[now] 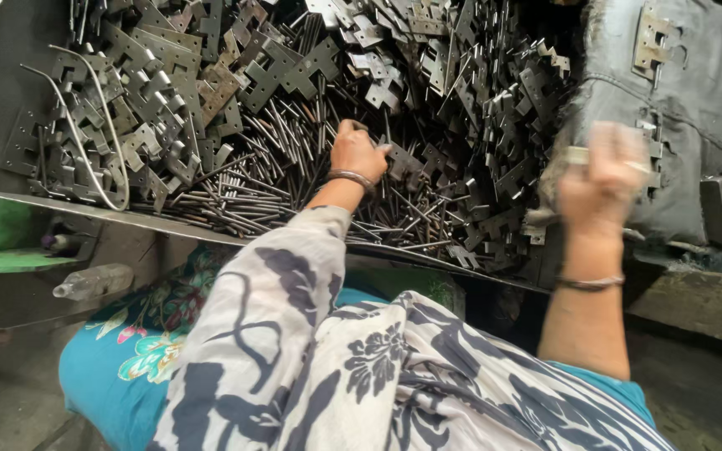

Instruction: The person sorts through a large bin of metal hinges and pins, picking them up one by one and examining them before placing them back into the bin or onto a side surface.

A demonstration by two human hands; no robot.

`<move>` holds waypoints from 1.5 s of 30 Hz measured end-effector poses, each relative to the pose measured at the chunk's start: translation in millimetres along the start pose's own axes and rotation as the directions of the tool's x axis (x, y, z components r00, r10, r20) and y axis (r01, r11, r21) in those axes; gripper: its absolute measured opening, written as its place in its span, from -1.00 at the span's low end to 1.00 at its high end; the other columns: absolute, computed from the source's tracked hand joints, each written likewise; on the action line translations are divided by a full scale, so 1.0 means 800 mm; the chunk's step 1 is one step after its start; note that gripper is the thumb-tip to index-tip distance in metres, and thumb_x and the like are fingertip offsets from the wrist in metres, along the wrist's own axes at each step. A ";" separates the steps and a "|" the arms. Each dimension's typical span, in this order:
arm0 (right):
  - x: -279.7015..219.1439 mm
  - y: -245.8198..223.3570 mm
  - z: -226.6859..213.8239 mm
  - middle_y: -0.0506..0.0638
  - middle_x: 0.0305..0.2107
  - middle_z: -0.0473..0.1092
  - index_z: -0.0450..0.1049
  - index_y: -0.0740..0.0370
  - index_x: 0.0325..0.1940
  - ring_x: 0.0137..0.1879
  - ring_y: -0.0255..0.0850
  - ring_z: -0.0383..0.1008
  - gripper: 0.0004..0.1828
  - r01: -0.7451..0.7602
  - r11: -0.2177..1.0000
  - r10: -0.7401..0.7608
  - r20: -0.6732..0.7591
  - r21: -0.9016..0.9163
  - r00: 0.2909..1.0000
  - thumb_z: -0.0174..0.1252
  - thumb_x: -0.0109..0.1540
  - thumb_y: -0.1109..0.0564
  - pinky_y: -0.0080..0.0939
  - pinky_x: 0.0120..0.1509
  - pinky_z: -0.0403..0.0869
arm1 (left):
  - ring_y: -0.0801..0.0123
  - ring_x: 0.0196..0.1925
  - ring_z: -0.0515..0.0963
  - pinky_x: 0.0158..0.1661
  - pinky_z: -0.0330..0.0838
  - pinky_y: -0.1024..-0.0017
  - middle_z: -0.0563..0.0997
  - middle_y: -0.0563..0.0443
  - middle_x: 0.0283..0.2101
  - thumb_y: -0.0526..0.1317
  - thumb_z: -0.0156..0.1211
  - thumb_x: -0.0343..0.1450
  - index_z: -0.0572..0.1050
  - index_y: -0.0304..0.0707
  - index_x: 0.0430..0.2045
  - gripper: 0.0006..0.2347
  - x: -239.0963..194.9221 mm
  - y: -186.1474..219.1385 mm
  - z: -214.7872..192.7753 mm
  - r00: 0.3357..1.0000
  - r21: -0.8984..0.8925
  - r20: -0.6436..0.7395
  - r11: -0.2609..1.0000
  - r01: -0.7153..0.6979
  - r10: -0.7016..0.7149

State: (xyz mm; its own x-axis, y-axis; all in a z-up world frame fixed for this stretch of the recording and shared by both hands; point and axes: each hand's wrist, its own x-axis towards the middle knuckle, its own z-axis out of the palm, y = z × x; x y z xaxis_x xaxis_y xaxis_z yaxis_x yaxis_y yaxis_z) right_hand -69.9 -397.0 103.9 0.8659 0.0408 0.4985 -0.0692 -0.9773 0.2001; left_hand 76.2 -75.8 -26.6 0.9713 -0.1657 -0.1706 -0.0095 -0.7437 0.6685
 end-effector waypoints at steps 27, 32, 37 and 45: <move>0.015 -0.168 0.040 -0.01 -0.08 0.48 -0.02 -0.26 0.42 -0.06 -0.09 0.60 -0.22 -0.486 -0.416 0.064 0.558 0.769 0.827 0.07 0.26 0.35 0.03 -0.04 0.64 | 0.22 0.02 0.64 -0.08 0.53 0.40 0.62 -0.17 0.07 -0.52 0.35 0.34 0.40 -0.41 0.18 -0.52 -0.149 -0.115 -0.191 0.839 -0.925 0.231 -0.155 0.346 0.493; -0.008 -0.197 0.119 0.02 -0.10 0.46 0.15 0.02 0.63 -0.09 -0.09 0.46 -0.37 -0.180 0.495 -0.252 0.339 0.850 0.907 -0.07 0.46 0.31 -0.17 0.02 0.47 | 0.27 0.09 0.65 0.16 0.58 0.32 0.63 -0.11 0.04 -0.53 0.25 0.37 0.39 -0.30 0.21 -0.53 -0.161 -0.114 -0.219 0.926 -0.976 0.079 -0.162 0.148 0.368; -0.017 -0.214 0.117 0.09 -0.19 0.52 0.27 0.10 0.51 -0.09 0.05 0.56 -0.17 0.395 0.767 -0.489 0.064 0.506 0.870 0.07 0.12 0.41 -0.01 0.02 0.57 | 0.29 -0.14 0.63 -0.05 0.57 0.33 0.63 -0.06 -0.12 -0.34 0.22 0.49 0.47 -0.32 0.13 -0.70 -0.164 -0.168 -0.212 1.000 -0.911 -0.013 -0.413 0.000 0.028; -0.016 -0.224 0.143 0.18 -0.22 0.52 0.40 0.24 0.12 -0.06 0.13 0.56 -0.43 0.227 0.853 -0.361 0.217 0.469 0.907 0.23 0.01 0.38 0.03 0.08 0.55 | 0.32 -0.28 0.62 -0.25 0.55 0.38 0.64 -0.02 -0.30 -0.31 0.21 0.44 0.54 -0.27 -0.20 -0.89 -0.149 -0.171 -0.157 0.969 -0.901 0.058 -0.430 -0.052 -0.239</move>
State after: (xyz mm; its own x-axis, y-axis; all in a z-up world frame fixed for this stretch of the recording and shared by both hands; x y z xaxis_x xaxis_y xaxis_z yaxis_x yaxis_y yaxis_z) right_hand -11.5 -246.3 -34.9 0.9179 0.3445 0.1968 0.3701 -0.9222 -0.1121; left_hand -8.5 127.2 -6.9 0.9300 -0.0210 -0.3670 0.1680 0.9122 0.3737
